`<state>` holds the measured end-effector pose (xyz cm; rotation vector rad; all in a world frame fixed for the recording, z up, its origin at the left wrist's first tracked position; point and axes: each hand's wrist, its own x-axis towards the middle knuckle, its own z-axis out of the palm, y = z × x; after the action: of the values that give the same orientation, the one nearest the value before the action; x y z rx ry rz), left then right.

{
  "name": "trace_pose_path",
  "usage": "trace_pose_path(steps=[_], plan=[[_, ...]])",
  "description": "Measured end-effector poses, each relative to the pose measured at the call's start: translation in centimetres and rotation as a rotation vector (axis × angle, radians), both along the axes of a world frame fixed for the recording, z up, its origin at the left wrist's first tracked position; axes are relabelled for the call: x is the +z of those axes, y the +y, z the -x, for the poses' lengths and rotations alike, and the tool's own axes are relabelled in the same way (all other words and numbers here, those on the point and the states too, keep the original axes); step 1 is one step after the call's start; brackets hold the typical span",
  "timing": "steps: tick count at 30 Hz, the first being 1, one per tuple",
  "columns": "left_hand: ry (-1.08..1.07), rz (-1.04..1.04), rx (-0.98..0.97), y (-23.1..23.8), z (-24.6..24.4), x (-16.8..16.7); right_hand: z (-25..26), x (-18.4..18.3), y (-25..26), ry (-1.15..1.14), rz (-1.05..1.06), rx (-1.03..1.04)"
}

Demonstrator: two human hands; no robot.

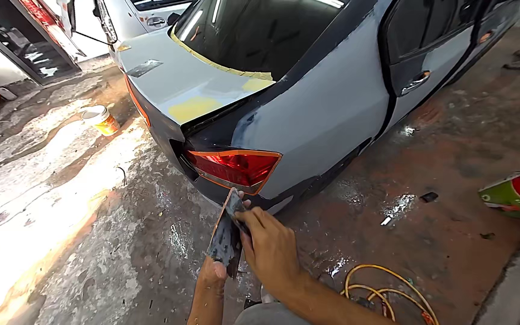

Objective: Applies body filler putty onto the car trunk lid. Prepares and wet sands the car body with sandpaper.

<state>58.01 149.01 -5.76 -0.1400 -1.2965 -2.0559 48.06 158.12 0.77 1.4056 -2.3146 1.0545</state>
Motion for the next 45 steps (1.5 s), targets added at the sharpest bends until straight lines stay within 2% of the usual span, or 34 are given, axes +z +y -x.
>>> trace_pose_path(steps=[2, 4, 6, 9, 11, 14, 16, 20, 23, 25, 28, 31, 34, 37, 39, 42, 45], plan=[[-0.019, 0.029, -0.032, -0.1, -0.2, 0.1, 0.1, -0.5, 0.1, 0.015, 0.001, -0.013], [-0.087, 0.150, -0.026, -0.1, -0.1, 0.6, 1.1, -0.3, -1.0, -0.054, -0.035, -0.069], [-0.137, 0.178, 0.045, 0.3, 0.2, 1.2, 1.4, -0.1, -1.7, -0.132, -0.048, -0.095], [-0.154, 0.258, 0.119, 0.0, 0.6, 1.9, -0.5, 0.1, -0.6, -0.121, -0.010, -0.067], [-0.170, 0.259, 0.147, 0.3, 0.7, 1.7, -0.5, 0.0, -0.8, -0.108, 0.001, -0.082], [-0.218, 0.374, 0.203, 0.3, 1.1, 0.3, 1.0, -0.2, -2.5, -0.187, -0.044, -0.130], [-0.210, 0.418, 0.196, 0.1, 1.0, 0.6, 0.5, -0.1, -2.0, -0.163, -0.034, -0.138], [-0.171, 0.283, 0.157, 0.6, 0.4, 1.0, -0.8, -0.2, -0.1, -0.070, 0.006, -0.076], [-0.177, 0.301, 0.131, 0.4, 0.8, 0.3, 1.4, 0.4, -1.7, -0.162, -0.060, -0.103], [-0.167, 0.262, 0.117, 0.1, 0.5, 0.6, 0.8, 0.6, -1.5, -0.160, -0.052, -0.095], [-0.082, 0.043, 0.065, -0.7, 0.5, -0.3, -2.1, 0.3, 0.5, -0.097, -0.002, 0.002], [0.044, -0.162, 0.019, 1.0, -0.4, -0.4, -1.0, 0.0, -0.6, -0.077, -0.025, -0.022], [0.074, -0.197, -0.028, 1.7, -1.0, -0.8, 2.3, 1.1, -1.9, -0.227, -0.115, -0.055], [0.039, -0.268, 0.002, 1.5, -0.1, -0.4, 2.0, 1.5, -0.3, -0.409, -0.122, 0.081], [-0.175, -0.231, 0.135, 0.6, 0.8, -0.8, 1.0, 1.2, 1.5, -0.678, -0.080, 0.220], [-0.532, 0.044, 0.310, -1.1, 1.6, -0.6, 1.8, 0.2, 2.9, -1.081, 0.148, 0.370], [-0.711, -0.094, 0.454, -0.9, 1.3, -0.3, 4.0, -0.3, 4.0, -1.238, 0.149, 0.244]])
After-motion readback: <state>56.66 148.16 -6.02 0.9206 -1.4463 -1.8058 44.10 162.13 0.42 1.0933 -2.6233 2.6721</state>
